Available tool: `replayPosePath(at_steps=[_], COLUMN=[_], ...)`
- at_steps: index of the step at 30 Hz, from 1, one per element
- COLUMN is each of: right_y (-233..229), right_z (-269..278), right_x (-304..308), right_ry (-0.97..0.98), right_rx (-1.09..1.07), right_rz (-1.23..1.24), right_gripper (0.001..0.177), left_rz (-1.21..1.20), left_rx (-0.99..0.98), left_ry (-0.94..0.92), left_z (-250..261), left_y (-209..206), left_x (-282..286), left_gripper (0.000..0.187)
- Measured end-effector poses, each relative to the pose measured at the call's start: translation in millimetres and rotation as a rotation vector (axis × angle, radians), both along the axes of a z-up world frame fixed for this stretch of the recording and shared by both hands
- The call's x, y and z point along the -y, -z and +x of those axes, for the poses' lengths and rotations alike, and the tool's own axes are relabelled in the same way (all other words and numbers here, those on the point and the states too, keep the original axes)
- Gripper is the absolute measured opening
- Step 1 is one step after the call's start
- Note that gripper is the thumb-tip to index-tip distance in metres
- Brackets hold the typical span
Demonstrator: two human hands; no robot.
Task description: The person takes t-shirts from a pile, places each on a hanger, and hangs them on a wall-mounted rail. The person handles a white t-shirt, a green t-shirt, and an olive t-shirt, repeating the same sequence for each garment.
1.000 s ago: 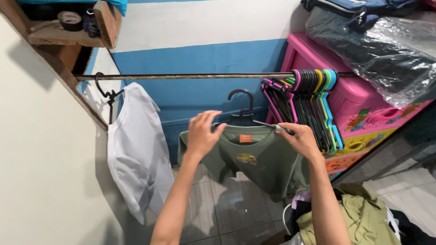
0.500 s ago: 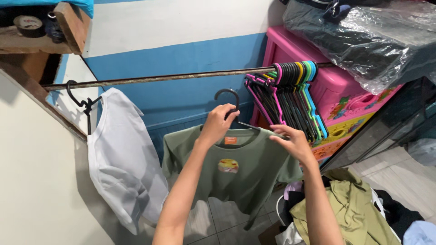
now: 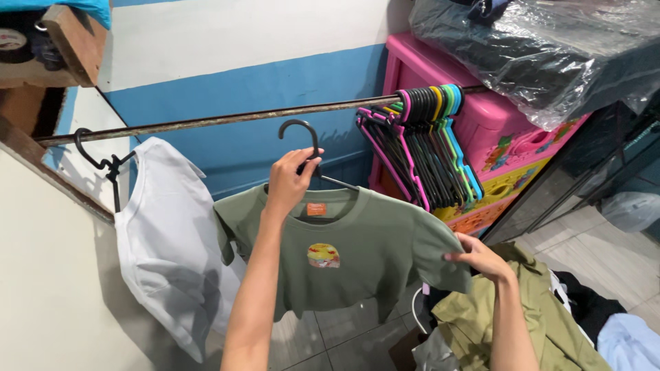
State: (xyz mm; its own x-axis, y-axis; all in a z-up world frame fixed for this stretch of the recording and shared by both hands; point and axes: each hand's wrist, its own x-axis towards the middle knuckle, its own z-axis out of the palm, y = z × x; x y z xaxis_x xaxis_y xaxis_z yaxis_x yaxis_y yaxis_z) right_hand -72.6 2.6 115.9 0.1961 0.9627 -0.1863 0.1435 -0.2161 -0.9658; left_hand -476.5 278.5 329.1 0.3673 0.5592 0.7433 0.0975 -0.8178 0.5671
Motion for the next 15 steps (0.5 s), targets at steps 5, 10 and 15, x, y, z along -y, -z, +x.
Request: replayPosePath(at_steps=[5,10,15], right_y=[-2.5,8.6,27.4], right_z=[21.2,51.3,44.8], right_x=[19.8,42.2,21.8], right_ry=[0.001,0.272,0.439], right_rx=[0.124,-0.146,0.101], right_rz=[-0.116,-0.066,0.143], right_gripper=[0.03,0.018,0.014], left_rz=[0.048,0.082,0.121], left_rx=[-0.025,-0.033,-0.077], left_ry=[-0.028,-0.038,-0.063], left_z=[-5.9,-9.4,-8.6], left_y=[3.0,3.5,2.2], left_x=[2.2,2.3,4.9], left_gripper=[0.019,0.018,0.017])
